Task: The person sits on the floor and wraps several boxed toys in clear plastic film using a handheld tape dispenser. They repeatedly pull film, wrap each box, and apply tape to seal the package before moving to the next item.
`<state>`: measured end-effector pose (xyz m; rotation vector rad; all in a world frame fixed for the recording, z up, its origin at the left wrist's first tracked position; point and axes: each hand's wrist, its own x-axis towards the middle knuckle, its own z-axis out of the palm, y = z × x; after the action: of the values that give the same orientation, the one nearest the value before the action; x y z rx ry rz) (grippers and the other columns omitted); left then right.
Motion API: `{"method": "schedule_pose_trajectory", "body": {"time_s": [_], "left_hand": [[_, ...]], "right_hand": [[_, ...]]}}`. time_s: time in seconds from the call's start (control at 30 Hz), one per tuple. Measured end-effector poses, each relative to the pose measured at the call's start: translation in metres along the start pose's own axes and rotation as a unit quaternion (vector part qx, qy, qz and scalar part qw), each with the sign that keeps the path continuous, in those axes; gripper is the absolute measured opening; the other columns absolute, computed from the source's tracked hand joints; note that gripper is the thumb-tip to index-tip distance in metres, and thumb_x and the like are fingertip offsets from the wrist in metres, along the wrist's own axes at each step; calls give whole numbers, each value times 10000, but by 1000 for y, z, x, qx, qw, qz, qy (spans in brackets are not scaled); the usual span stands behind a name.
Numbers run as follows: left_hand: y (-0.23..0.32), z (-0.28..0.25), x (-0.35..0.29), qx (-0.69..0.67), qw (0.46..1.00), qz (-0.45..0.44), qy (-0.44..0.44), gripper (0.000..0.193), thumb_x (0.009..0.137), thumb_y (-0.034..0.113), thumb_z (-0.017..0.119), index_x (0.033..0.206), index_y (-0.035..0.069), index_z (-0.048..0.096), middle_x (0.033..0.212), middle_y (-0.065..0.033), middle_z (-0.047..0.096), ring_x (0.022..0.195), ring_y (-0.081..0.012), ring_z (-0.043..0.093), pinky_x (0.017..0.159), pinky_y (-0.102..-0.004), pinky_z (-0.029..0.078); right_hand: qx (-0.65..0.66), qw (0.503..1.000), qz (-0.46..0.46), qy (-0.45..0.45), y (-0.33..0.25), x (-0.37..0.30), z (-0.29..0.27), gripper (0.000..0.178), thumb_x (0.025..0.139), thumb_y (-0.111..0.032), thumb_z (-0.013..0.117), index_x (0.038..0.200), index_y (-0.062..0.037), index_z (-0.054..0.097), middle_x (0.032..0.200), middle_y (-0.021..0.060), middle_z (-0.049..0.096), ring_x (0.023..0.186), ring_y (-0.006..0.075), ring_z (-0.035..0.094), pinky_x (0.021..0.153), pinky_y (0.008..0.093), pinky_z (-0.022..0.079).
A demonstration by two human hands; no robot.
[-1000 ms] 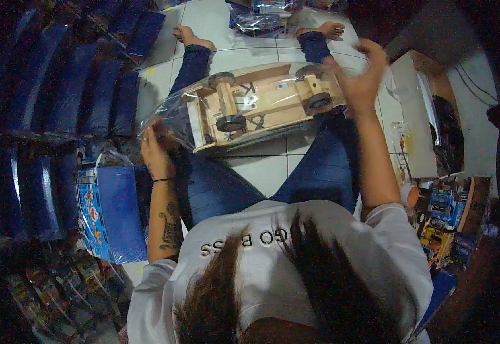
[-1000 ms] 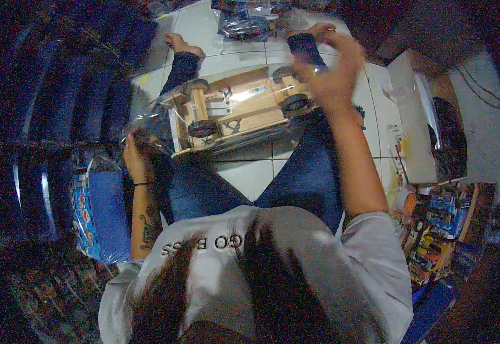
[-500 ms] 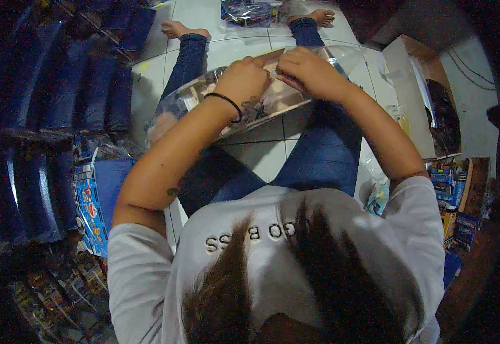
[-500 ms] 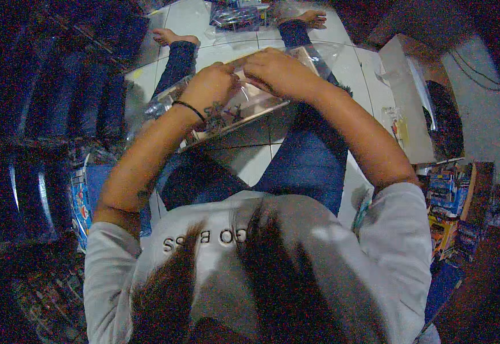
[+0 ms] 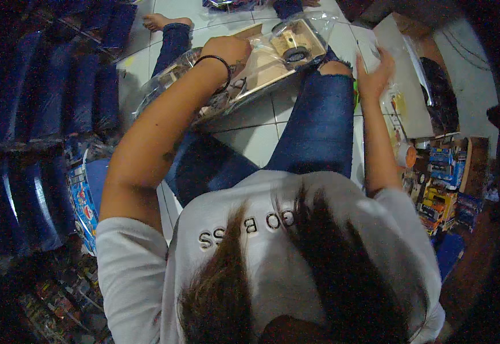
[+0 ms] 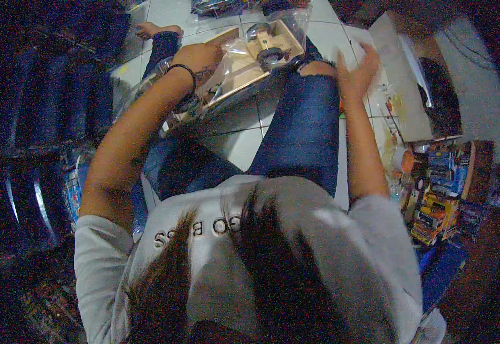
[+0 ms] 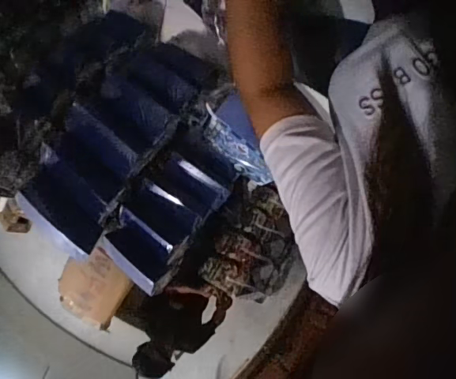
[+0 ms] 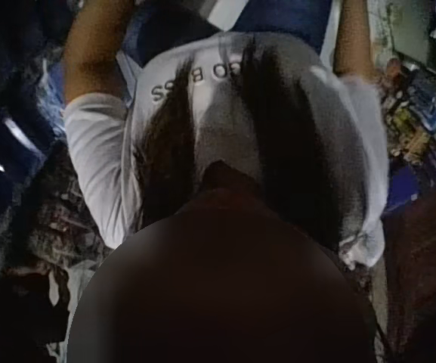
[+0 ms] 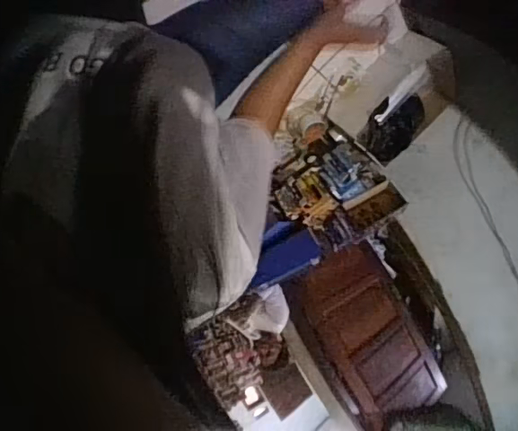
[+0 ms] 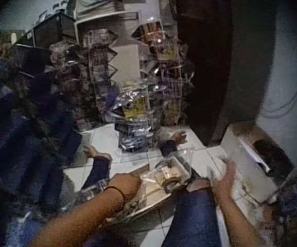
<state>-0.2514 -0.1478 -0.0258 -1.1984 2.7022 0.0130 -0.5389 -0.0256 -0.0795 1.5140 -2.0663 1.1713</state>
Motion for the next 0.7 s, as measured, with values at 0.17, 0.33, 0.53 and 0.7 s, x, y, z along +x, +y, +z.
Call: {"method": "schedule_pose_trajectory", "body": {"time_s": [0.17, 0.33, 0.53, 0.7], "left_hand": [[-4, 3, 1, -77, 997, -10, 9, 319, 920, 218, 418, 982, 47, 680, 1014, -189, 668, 918, -336, 660, 815, -432, 520], [-3, -1, -3, -102, 995, -23, -6, 371, 949, 257, 384, 998, 34, 676, 1051, -190, 658, 953, -338, 649, 844, -431, 508], [-5, -3, -7, -117, 993, -3, -13, 337, 933, 227, 398, 1012, 49, 672, 1036, -180, 665, 952, -333, 649, 841, -420, 514], [-7, -2, -7, -139, 990, 5, -9, 320, 908, 199, 417, 1020, 38, 670, 1059, -187, 656, 964, -330, 646, 846, -424, 511]], "right_hand": [[-32, 820, 448, -355, 186, -142, 17, 956, 613, -729, 671, 1090, 93, 569, 1112, 278, 607, 955, 364, 638, 802, 453, 505], [-89, 875, 411, -239, 241, -149, 89, 774, 711, -604, 684, 1031, 93, 578, 910, 198, 667, 719, 268, 666, 601, 393, 530], [492, 709, 499, 81, 118, 0, -13, 387, 886, -271, 602, 1191, -40, 543, 1149, 123, 600, 981, 252, 616, 788, 406, 514], [51, 951, -298, 66, -95, 108, -30, 569, 707, -91, 644, 1257, -23, 516, 1187, 137, 551, 1071, 287, 550, 927, 396, 442]]}}
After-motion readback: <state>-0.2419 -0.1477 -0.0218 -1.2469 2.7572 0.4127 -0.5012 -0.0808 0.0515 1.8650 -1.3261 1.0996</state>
